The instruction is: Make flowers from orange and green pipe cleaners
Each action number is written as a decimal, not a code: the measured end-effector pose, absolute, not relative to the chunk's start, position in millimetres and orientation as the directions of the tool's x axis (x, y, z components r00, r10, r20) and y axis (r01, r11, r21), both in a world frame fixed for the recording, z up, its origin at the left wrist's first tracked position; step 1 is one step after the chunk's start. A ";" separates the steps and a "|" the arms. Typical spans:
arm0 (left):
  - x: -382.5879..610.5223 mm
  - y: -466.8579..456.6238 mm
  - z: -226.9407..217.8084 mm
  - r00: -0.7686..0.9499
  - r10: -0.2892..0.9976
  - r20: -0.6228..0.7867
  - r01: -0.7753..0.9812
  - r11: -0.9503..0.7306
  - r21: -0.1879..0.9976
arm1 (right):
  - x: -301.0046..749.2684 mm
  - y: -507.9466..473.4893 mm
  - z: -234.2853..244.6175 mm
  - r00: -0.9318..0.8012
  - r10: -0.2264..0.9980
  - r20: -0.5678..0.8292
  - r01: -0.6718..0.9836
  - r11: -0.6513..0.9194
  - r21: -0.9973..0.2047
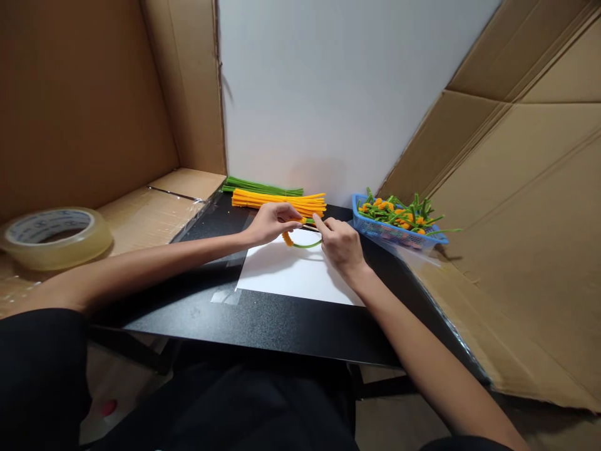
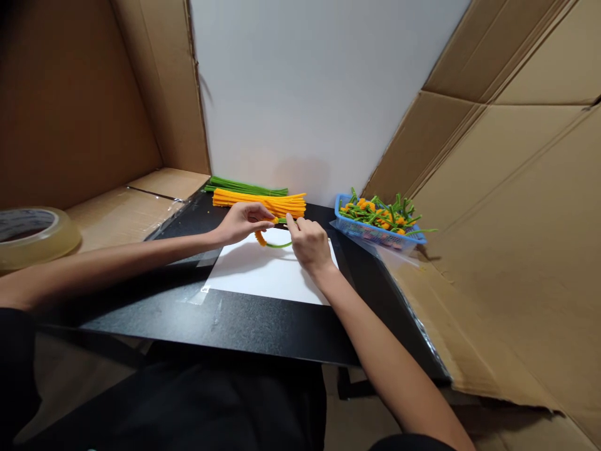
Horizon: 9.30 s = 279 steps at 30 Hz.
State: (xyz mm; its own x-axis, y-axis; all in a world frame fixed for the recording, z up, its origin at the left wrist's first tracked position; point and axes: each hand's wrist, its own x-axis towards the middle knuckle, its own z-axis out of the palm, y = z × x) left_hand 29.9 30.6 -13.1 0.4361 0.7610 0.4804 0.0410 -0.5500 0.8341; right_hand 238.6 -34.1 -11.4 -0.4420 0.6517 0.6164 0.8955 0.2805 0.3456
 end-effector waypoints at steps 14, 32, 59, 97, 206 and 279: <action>30.6 30.9 -13.3 0.443 0.752 0.489 -0.020 -0.537 0.844 | 233.2 -31.8 -16.9 -0.369 0.526 0.766 0.886 0.449 0.119; 29.9 16.2 -5.6 0.425 0.713 0.558 0.051 -0.634 0.772 | 242.4 -37.4 -4.8 -0.394 0.489 0.779 0.878 0.451 0.161; 31.7 26.5 -18.0 0.499 0.684 0.531 0.044 -0.632 0.773 | 242.7 -37.5 -7.6 -0.525 0.457 0.718 0.766 0.621 0.165; 26.9 28.1 -13.3 0.480 0.376 0.793 0.259 -0.924 0.281 | 233.7 -35.8 -8.0 -0.278 0.521 0.807 0.752 0.641 -0.154; 7.2 74.9 -0.2 0.239 0.875 0.422 0.095 -0.453 0.886 | 282.1 -16.6 1.5 0.059 0.746 0.663 0.940 0.181 -0.288; 20.7 47.8 -12.4 0.649 0.670 0.360 0.268 -0.645 0.716 | 257.8 -24.1 -4.6 -0.326 0.813 0.483 0.877 0.451 -0.167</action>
State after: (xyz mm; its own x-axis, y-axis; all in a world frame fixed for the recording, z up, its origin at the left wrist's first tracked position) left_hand 20.7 47.8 -12.4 0.6493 0.6697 0.3604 0.2675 -0.6448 0.7160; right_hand 257.8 -24.1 -4.6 -0.3259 0.8129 0.4826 0.8768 0.4508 -0.1673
